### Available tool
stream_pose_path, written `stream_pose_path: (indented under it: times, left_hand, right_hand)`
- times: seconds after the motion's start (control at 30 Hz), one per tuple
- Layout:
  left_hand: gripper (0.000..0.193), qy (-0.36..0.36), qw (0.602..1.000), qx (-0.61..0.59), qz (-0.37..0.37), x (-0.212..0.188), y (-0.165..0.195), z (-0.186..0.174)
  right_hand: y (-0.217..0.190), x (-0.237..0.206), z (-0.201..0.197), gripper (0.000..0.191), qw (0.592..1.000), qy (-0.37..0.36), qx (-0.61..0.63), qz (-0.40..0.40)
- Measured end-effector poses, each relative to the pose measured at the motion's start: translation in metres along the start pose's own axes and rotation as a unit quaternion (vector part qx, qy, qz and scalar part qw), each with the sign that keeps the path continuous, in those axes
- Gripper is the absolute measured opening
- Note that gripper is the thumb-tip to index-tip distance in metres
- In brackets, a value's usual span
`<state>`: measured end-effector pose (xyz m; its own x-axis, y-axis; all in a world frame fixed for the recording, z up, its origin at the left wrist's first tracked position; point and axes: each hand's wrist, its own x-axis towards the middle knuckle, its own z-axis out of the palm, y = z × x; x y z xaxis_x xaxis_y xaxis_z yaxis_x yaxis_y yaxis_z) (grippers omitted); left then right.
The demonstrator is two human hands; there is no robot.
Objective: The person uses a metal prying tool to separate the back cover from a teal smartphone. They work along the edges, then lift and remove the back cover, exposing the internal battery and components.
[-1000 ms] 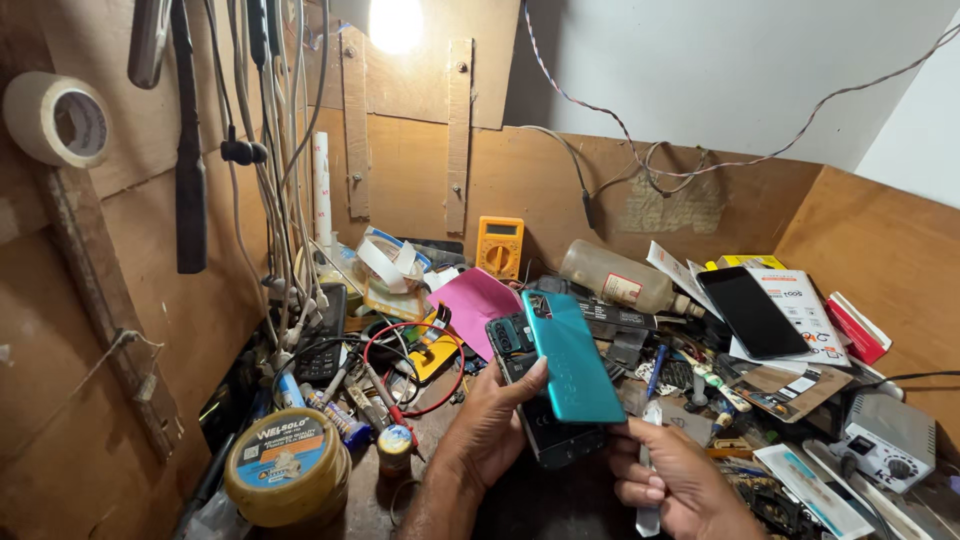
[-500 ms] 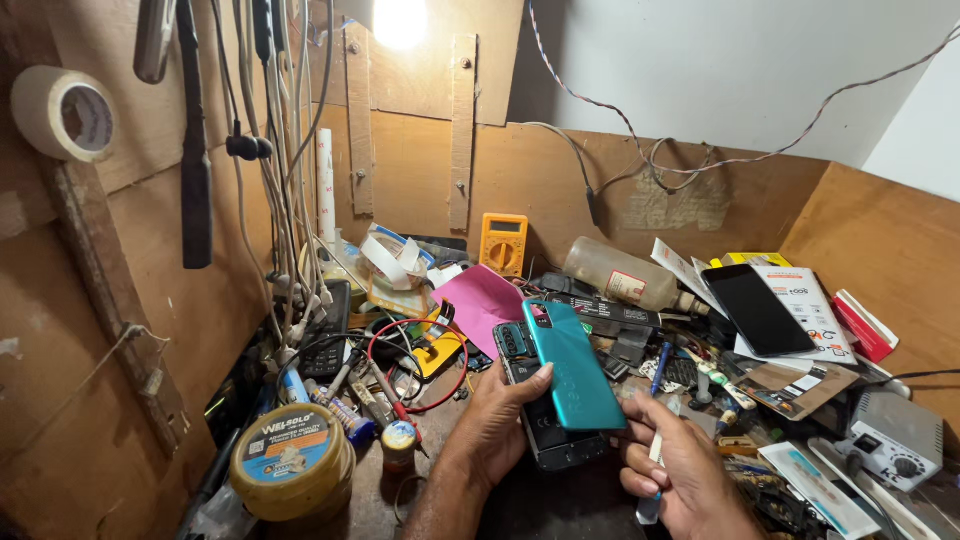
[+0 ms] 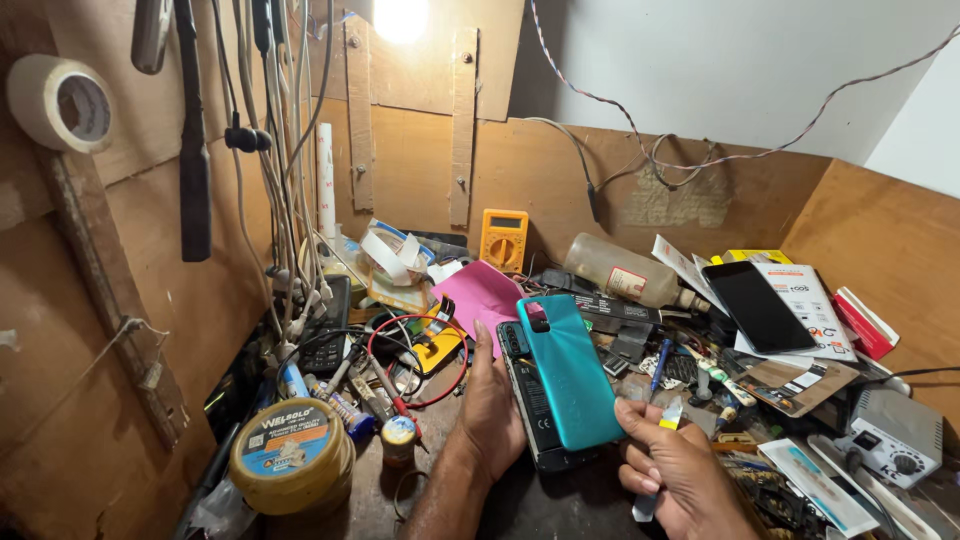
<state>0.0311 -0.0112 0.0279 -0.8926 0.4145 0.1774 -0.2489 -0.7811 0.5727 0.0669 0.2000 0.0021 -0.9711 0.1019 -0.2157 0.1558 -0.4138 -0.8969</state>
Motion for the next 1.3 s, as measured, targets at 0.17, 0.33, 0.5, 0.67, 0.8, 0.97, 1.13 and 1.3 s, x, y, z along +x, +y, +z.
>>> stream_pose_path:
  times: [0.17,0.33,0.5,0.67,0.8,0.97,1.13,1.3]
  left_hand:
    - [0.090,0.016,1.000,0.016,-0.002,0.003,-0.003,-0.005]
    - [0.087,0.026,0.999,0.025,-0.004,0.006,-0.006,-0.008]
    - [0.073,0.023,0.999,0.034,0.020,0.011,-0.010,-0.015]
    - [0.037,0.086,0.996,0.038,-0.008,0.018,-0.018,-0.032]
    - [0.026,0.112,0.992,0.065,-0.003,0.023,-0.024,-0.043]
    - [0.023,0.129,0.986,0.106,-0.003,0.021,-0.023,-0.045]
    - [0.024,0.119,0.972,0.202,-0.018,0.013,-0.014,-0.037]
    - [0.030,0.128,0.920,0.366,-0.062,0.010,0.010,-0.032]
  right_hand:
    - [-0.002,-0.009,0.006,0.019,1.000,0.026,-0.003,0.011]
    - [-0.001,-0.015,0.014,0.020,1.000,0.016,-0.018,0.010]
    - [0.000,-0.018,0.019,0.018,0.999,0.015,-0.028,0.014]
    - [0.004,-0.030,0.032,0.022,0.990,0.057,-0.118,-0.049]
    - [0.008,-0.038,0.039,0.031,0.973,0.110,-0.184,-0.085]
    - [0.019,-0.035,0.035,0.030,0.978,0.133,-0.094,-0.133]
    - [0.029,-0.038,0.021,0.025,0.970,0.130,0.032,-0.204]
    - [0.022,-0.044,0.027,0.022,0.969,0.130,0.086,-0.192]
